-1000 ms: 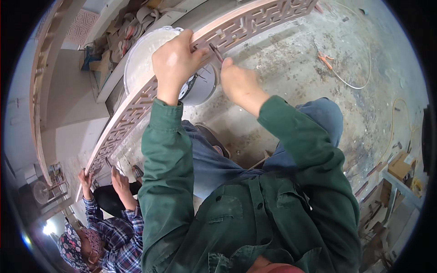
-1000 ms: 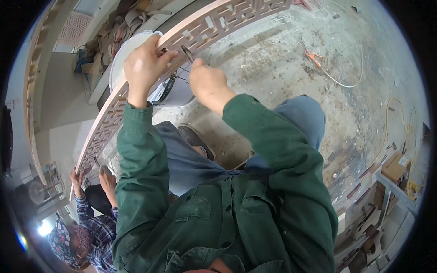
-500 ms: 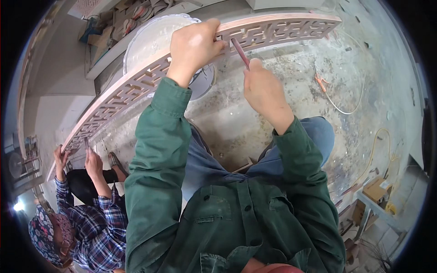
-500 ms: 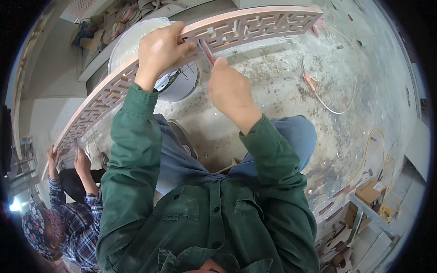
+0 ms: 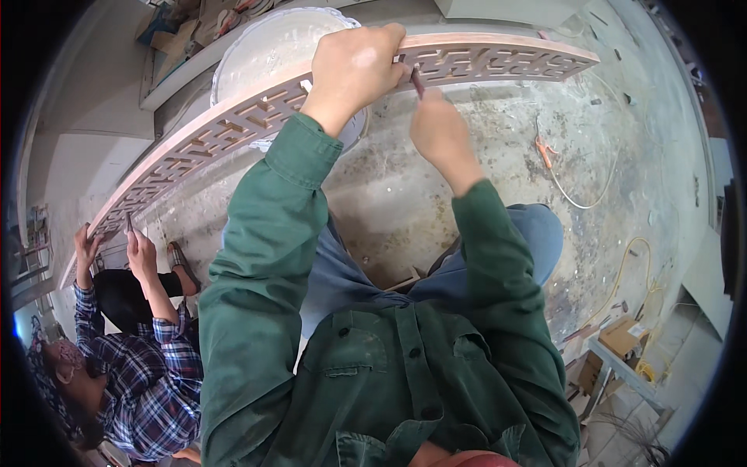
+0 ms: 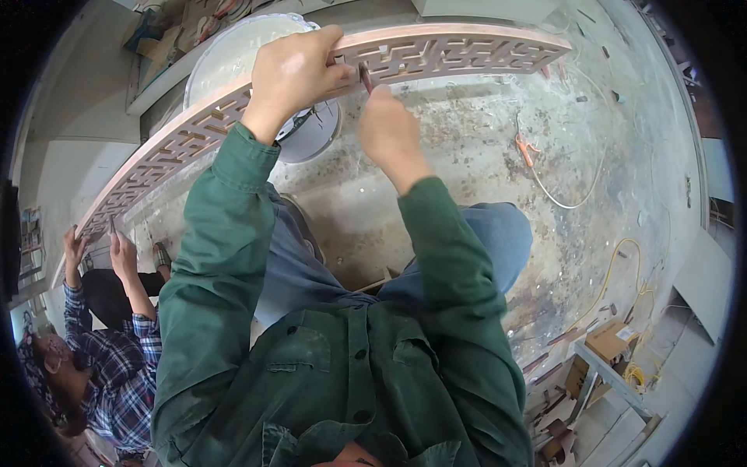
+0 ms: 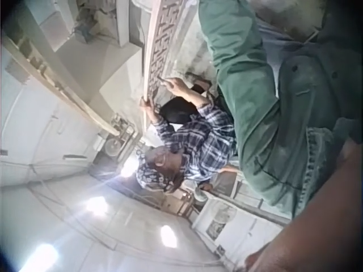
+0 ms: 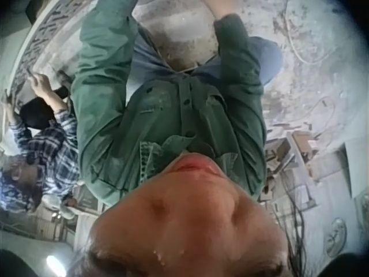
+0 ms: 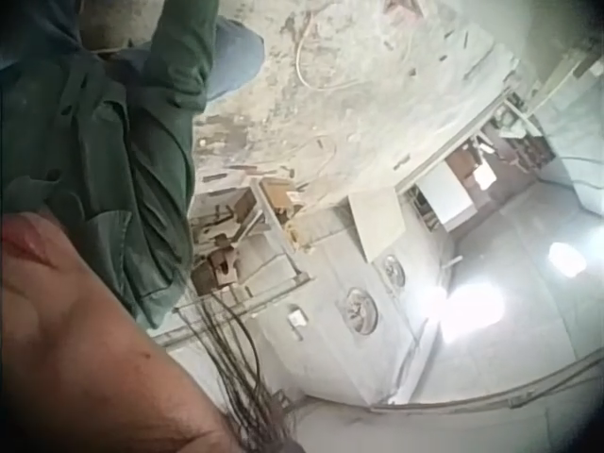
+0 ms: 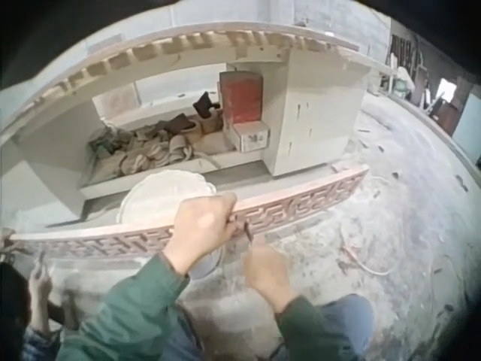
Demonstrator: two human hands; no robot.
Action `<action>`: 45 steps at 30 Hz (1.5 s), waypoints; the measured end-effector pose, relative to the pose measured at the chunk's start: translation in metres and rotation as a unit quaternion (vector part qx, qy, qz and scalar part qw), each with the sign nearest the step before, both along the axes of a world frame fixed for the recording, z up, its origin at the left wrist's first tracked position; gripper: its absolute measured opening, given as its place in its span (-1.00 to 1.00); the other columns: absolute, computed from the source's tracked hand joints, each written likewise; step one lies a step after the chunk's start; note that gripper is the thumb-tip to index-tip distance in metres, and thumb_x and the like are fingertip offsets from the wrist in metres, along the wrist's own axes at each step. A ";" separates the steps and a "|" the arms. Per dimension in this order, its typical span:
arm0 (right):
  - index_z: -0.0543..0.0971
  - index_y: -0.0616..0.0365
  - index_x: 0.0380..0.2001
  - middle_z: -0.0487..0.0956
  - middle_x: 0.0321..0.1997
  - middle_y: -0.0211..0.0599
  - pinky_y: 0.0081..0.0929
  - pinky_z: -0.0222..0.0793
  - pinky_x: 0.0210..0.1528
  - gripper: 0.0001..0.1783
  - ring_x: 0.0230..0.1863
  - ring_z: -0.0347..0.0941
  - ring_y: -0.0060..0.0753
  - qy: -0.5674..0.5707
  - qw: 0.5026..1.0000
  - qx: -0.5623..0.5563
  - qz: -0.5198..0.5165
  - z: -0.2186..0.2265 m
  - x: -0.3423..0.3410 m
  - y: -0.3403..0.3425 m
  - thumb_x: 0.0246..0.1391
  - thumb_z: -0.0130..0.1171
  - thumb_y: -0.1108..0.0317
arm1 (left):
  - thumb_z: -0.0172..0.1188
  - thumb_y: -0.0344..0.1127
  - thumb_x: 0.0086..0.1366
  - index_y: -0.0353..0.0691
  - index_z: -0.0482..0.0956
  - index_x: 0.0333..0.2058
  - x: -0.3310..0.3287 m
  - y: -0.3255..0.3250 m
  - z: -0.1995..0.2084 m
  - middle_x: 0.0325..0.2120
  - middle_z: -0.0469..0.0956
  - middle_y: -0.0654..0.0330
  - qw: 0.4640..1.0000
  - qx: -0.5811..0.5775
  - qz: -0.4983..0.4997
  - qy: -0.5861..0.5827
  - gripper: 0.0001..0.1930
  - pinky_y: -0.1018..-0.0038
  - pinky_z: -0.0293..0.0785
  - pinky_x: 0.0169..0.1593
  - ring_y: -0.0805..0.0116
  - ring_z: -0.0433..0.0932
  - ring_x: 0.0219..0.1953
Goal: The person is sanding a decorative wooden lattice panel using sandpaper wrapped around a small wooden stick.
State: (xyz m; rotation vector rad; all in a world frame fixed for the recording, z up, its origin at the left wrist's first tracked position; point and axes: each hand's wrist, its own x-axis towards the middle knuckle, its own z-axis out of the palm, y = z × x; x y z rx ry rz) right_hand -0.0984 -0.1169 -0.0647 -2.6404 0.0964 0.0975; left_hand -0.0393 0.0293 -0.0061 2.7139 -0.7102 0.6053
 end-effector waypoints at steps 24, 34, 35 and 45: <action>0.38 0.25 -0.35 0.54 -0.41 0.21 0.13 0.33 -0.21 -0.77 -0.31 0.46 0.34 -0.060 0.998 -0.004 0.034 -0.018 -0.020 -0.005 0.18 -0.05 0.27 | 0.34 -0.14 -0.09 -0.13 0.51 -0.46 0.004 0.008 -0.010 -0.61 0.55 0.13 0.999 -0.044 -0.014 -0.026 -0.73 0.19 0.46 -0.41 0.07 0.57 -0.46; 0.44 0.13 -0.28 0.24 -0.71 -0.54 -0.58 -0.03 -0.86 -0.64 -0.90 0.03 -0.66 0.156 0.826 0.533 -0.100 -0.014 -0.038 -0.059 0.32 -0.14 0.06 | 0.32 -0.17 -0.09 -0.14 0.57 -0.44 0.006 0.005 0.000 -0.56 0.59 0.08 0.999 -0.018 0.002 0.027 -0.75 0.18 0.50 -0.35 0.06 0.60 -0.39; 0.44 0.13 -0.28 0.24 -0.71 -0.54 -0.58 -0.03 -0.86 -0.64 -0.90 0.03 -0.66 0.154 0.825 0.534 -0.101 -0.016 -0.035 -0.058 0.32 -0.14 0.06 | 0.32 -0.17 -0.09 -0.14 0.57 -0.44 0.007 0.007 -0.003 -0.56 0.59 0.08 1.000 -0.017 0.000 0.027 -0.75 0.18 0.50 -0.35 0.06 0.60 -0.39; 0.43 0.13 -0.28 0.20 -0.70 -0.54 -0.59 -0.04 -0.86 -0.66 -0.89 0.06 -0.65 0.140 0.742 0.644 -0.121 -0.031 -0.037 -0.031 0.32 -0.14 0.07 | 0.35 -0.11 -0.07 -0.11 0.48 -0.45 0.006 0.007 -0.008 -0.60 0.56 0.17 1.000 0.001 -0.002 -0.002 -0.70 0.21 0.46 -0.42 0.08 0.57 -0.46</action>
